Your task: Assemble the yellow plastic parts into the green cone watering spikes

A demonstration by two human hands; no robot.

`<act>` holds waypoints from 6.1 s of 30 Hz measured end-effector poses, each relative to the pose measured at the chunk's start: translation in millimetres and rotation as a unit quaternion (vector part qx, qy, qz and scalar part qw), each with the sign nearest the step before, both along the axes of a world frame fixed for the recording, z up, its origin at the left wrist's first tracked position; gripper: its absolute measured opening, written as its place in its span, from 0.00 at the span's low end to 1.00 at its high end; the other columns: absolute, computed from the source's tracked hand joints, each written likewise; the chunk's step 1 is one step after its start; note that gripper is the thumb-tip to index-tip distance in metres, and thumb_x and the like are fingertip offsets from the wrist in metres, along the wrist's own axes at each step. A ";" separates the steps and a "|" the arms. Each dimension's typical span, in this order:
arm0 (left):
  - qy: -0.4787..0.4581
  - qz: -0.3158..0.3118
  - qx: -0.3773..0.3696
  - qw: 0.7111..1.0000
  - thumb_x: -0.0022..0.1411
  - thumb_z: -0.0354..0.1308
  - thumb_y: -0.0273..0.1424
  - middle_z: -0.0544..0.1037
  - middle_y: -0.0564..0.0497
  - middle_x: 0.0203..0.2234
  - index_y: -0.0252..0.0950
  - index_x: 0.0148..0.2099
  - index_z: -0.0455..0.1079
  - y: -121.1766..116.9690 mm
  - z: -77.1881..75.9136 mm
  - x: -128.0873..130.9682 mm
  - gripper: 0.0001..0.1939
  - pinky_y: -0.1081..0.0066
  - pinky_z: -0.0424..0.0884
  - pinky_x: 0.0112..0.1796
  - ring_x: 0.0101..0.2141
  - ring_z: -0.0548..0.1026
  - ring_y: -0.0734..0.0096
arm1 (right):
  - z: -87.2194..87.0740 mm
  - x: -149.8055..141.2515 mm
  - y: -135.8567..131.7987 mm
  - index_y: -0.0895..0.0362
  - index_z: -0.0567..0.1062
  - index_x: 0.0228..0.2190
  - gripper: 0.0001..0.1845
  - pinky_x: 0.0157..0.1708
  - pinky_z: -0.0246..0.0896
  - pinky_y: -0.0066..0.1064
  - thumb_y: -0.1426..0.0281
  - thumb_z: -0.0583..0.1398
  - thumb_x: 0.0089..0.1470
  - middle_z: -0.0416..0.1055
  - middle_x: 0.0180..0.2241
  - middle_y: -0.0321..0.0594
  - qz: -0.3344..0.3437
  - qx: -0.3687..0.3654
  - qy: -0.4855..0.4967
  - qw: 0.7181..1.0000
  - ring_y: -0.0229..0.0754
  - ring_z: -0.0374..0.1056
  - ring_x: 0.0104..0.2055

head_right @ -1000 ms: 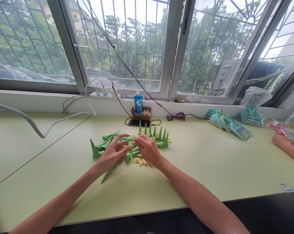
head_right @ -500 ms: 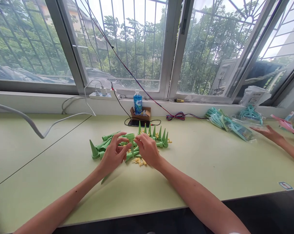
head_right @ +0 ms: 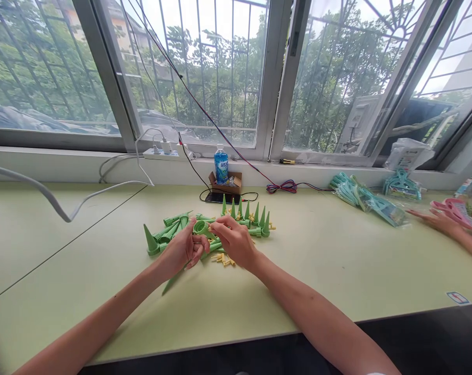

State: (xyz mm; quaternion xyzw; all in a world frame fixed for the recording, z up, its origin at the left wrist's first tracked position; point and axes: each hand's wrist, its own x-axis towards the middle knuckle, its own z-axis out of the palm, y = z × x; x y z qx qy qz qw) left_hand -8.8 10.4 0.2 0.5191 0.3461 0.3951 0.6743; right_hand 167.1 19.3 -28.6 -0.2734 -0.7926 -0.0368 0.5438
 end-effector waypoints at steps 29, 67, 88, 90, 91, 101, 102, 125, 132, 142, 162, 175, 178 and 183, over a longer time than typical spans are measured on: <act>0.054 0.007 0.222 0.974 0.64 0.57 0.43 0.73 0.50 0.38 0.41 0.55 0.54 -4.5 2.6 -5.6 0.23 0.77 0.66 0.13 0.14 0.71 0.80 | 1.8 2.0 3.5 0.55 0.74 0.36 0.10 0.35 0.65 0.28 0.72 0.53 0.65 0.71 0.33 0.40 0.038 -0.068 0.016 0.997 0.37 0.69 0.34; 0.010 0.054 0.069 0.996 0.62 0.54 0.50 0.73 0.55 0.20 0.36 0.42 0.62 -1.3 0.6 -2.6 0.21 0.81 0.57 0.09 0.10 0.63 0.81 | 2.0 5.1 3.1 0.55 0.75 0.39 0.11 0.32 0.63 0.23 0.73 0.53 0.65 0.73 0.37 0.42 -0.021 -0.011 -0.072 0.997 0.35 0.70 0.32; 0.121 0.093 0.232 0.961 0.57 0.63 0.44 0.72 0.53 0.36 0.43 0.53 0.60 -4.7 -4.4 -4.5 0.26 0.81 0.59 0.13 0.13 0.65 0.86 | 0.3 0.7 3.8 0.55 0.71 0.34 0.10 0.29 0.59 0.26 0.69 0.52 0.65 0.68 0.29 0.38 -0.027 -0.056 -0.014 0.998 0.36 0.63 0.29; 0.153 0.116 0.263 0.946 0.57 0.63 0.43 0.71 0.52 0.40 0.44 0.55 0.59 -4.4 -7.5 -4.3 0.26 0.79 0.62 0.16 0.14 0.66 0.87 | 1.2 -0.4 2.1 0.55 0.70 0.33 0.10 0.29 0.58 0.26 0.69 0.52 0.65 0.67 0.28 0.37 -0.025 -0.061 -0.007 0.998 0.36 0.62 0.28; 0.168 0.127 0.274 0.938 0.58 0.62 0.42 0.71 0.51 0.41 0.45 0.55 0.59 -4.4 -8.4 -4.2 0.26 0.79 0.64 0.17 0.14 0.66 0.87 | 1.6 -0.9 1.4 0.55 0.70 0.33 0.10 0.29 0.58 0.26 0.69 0.52 0.65 0.66 0.28 0.37 -0.022 -0.061 -0.004 0.998 0.36 0.61 0.28; 0.146 0.153 0.275 0.938 0.62 0.57 0.45 0.71 0.49 0.43 0.43 0.54 0.59 -6.0 -4.6 -0.1 0.22 0.79 0.62 0.14 0.15 0.68 0.84 | 4.0 -3.0 -0.9 0.55 0.72 0.34 0.10 0.31 0.61 0.28 0.69 0.52 0.65 0.70 0.31 0.40 -0.044 -0.060 0.041 0.996 0.38 0.65 0.31; 0.134 0.157 0.270 0.940 0.63 0.56 0.45 0.72 0.49 0.42 0.42 0.53 0.59 -5.4 -4.2 0.3 0.21 0.79 0.62 0.13 0.15 0.68 0.83 | 4.4 -2.8 -0.9 0.55 0.72 0.34 0.10 0.31 0.62 0.28 0.69 0.52 0.65 0.70 0.31 0.40 -0.048 -0.054 0.048 0.996 0.38 0.65 0.31; -0.055 -0.024 0.010 0.998 0.64 0.52 0.49 0.75 0.52 0.26 0.36 0.41 0.61 1.5 -0.2 -2.8 0.20 0.78 0.62 0.12 0.13 0.67 0.79 | -1.4 2.1 2.5 0.53 0.74 0.43 0.11 0.38 0.68 0.28 0.74 0.53 0.65 0.69 0.41 0.44 0.033 -0.001 -0.007 0.999 0.37 0.69 0.39; -0.051 -0.023 0.055 0.997 0.64 0.55 0.45 0.72 0.53 0.27 0.37 0.44 0.61 0.8 0.4 -4.6 0.17 0.77 0.64 0.13 0.16 0.69 0.77 | 1.3 2.0 1.8 0.54 0.74 0.41 0.11 0.37 0.67 0.28 0.75 0.53 0.65 0.69 0.40 0.43 0.040 -0.003 0.002 0.999 0.36 0.69 0.37; 0.050 0.012 0.159 0.986 0.63 0.57 0.44 0.74 0.48 0.41 0.45 0.60 0.53 -4.9 5.3 -7.1 0.27 0.82 0.55 0.10 0.17 0.70 0.81 | 1.9 2.5 3.3 0.54 0.74 0.38 0.12 0.37 0.67 0.28 0.74 0.51 0.66 0.70 0.36 0.41 0.052 -0.030 0.011 0.998 0.37 0.70 0.38; 0.196 0.169 0.349 0.901 0.64 0.56 0.39 0.70 0.46 0.51 0.46 0.59 0.54 -2.9 -10.5 -1.3 0.23 0.78 0.65 0.21 0.17 0.64 0.88 | 1.5 -1.2 3.3 0.55 0.72 0.34 0.09 0.33 0.61 0.28 0.71 0.53 0.65 0.70 0.31 0.40 -0.043 -0.057 0.024 0.997 0.38 0.65 0.32; 0.044 0.054 0.091 0.993 0.63 0.51 0.52 0.74 0.56 0.22 0.38 0.42 0.60 0.2 -2.5 -2.0 0.21 0.81 0.48 0.09 0.09 0.57 0.84 | 0.2 1.9 4.1 0.54 0.74 0.38 0.10 0.33 0.63 0.28 0.73 0.53 0.65 0.71 0.35 0.42 -0.033 0.010 -0.033 0.999 0.38 0.68 0.35; 0.038 0.037 0.067 0.996 0.63 0.51 0.53 0.74 0.55 0.22 0.38 0.43 0.62 1.0 -3.4 -3.5 0.22 0.82 0.46 0.10 0.09 0.56 0.86 | 1.2 3.0 3.6 0.54 0.75 0.39 0.10 0.32 0.63 0.27 0.74 0.53 0.65 0.71 0.36 0.42 -0.019 0.015 -0.052 0.998 0.38 0.68 0.36; 0.055 0.043 0.071 0.995 0.61 0.55 0.51 0.76 0.54 0.25 0.38 0.45 0.63 0.9 -2.7 -4.4 0.22 0.81 0.44 0.11 0.09 0.56 0.86 | 1.3 4.6 3.5 0.54 0.75 0.40 0.11 0.34 0.64 0.28 0.73 0.52 0.65 0.71 0.37 0.43 -0.011 0.005 -0.053 0.999 0.38 0.69 0.37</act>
